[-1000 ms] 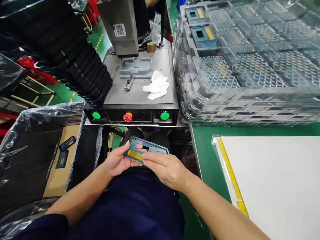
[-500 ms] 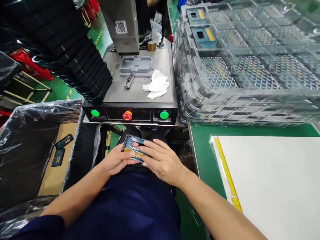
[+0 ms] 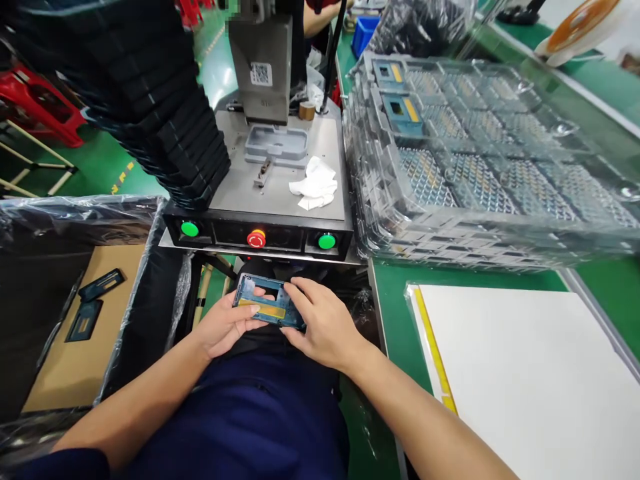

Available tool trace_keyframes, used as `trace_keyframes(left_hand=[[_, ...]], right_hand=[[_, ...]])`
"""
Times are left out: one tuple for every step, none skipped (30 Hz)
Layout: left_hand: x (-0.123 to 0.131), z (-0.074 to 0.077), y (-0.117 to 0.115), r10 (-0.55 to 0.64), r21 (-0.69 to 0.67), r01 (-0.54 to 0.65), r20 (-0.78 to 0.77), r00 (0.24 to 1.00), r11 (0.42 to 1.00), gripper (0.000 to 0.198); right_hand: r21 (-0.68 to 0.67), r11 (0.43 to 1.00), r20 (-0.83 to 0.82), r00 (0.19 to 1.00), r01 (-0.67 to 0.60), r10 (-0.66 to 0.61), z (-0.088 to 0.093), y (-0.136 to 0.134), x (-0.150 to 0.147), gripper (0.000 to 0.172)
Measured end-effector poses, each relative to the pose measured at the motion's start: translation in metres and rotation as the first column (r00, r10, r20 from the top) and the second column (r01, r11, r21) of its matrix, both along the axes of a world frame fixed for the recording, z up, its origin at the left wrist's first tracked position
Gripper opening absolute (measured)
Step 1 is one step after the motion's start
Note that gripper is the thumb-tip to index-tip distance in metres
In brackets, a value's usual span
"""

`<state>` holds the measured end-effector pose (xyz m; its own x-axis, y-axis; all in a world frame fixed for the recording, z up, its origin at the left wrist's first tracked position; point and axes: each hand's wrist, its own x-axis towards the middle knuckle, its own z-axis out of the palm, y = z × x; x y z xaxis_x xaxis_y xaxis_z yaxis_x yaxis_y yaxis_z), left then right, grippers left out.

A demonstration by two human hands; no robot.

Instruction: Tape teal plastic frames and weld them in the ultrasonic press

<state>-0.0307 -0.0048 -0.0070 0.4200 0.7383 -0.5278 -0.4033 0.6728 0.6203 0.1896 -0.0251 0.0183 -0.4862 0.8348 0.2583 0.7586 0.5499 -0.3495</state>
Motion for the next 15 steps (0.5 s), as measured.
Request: trace_keyframes(left_hand=[[-0.003,0.0,0.0,0.016,0.02,-0.017,0.037,0.999,1.0,0.032],[-0.006,0.001,0.001,0.034,0.04,-0.038,0.08,0.996,0.998,0.031],[-0.009,0.001,0.002,0.05,0.056,-0.057,0.122,0.991,0.997,0.029],[-0.013,0.001,0.003,0.062,0.062,-0.072,0.152,0.986,0.995,0.029],[-0.017,0.0,0.004,0.065,0.06,-0.076,0.166,0.984,0.995,0.03],[-0.022,-0.001,0.005,0.068,0.049,-0.077,0.162,0.984,0.996,0.033],[-0.026,-0.002,0.005,0.07,0.034,-0.075,0.147,0.987,0.997,0.035],[-0.03,-0.004,0.005,0.074,0.019,-0.077,0.124,0.989,0.997,0.036],[-0.035,-0.005,0.004,0.081,0.005,-0.082,0.102,0.992,0.997,0.036],[-0.039,-0.007,0.003,0.091,-0.006,-0.09,0.083,0.992,0.996,0.036],[-0.043,-0.009,0.002,0.101,-0.017,-0.1,0.069,0.993,0.995,0.035],[-0.047,-0.011,0.001,0.111,-0.027,-0.11,0.06,0.992,0.994,0.034],[-0.052,-0.013,0.0,0.122,-0.038,-0.12,0.053,0.991,0.992,0.034],[-0.056,-0.015,-0.001,0.133,-0.049,-0.131,0.047,0.99,0.99,0.034],[-0.061,-0.017,-0.002,0.145,-0.06,-0.142,0.042,0.989,0.988,0.034]], right_hand=[[0.021,1.0,0.005,1.0,-0.004,0.004,0.007,0.005,-0.001,0.065],[0.05,0.999,0.009,1.0,-0.007,0.007,0.015,0.012,-0.003,0.065],[0.085,0.996,0.013,1.0,-0.007,0.006,0.024,0.021,-0.003,0.065],[0.12,0.993,0.018,1.0,-0.001,-0.001,0.034,0.031,-0.004,0.065],[0.147,0.989,0.025,1.0,0.01,-0.014,0.045,0.043,-0.005,0.065],[0.166,0.986,0.032,0.999,0.022,-0.028,0.055,0.056,-0.005,0.065],[0.176,0.984,0.042,0.998,0.036,-0.044,0.065,0.071,-0.006,0.065],[0.178,0.983,0.056,0.997,0.051,-0.062,0.074,0.087,-0.008,0.065],[0.172,0.982,0.074,0.993,0.073,-0.087,0.081,0.105,-0.009,0.065],[0.161,0.982,0.098,0.988,0.1,-0.117,0.087,0.122,-0.011,0.065],[0.145,0.98,0.127,0.98,0.134,-0.153,0.092,0.141,-0.013,0.065],[0.124,0.977,0.162,0.968,0.174,-0.193,0.096,0.159,-0.015,0.065],[0.102,0.971,0.2,0.951,0.218,-0.234,0.098,0.177,-0.017,0.066],[0.077,0.962,0.237,0.933,0.26,-0.271,0.101,0.194,-0.019,0.066],[0.055,0.952,0.268,0.914,0.301,-0.304,0.102,0.209,-0.02,0.067]])
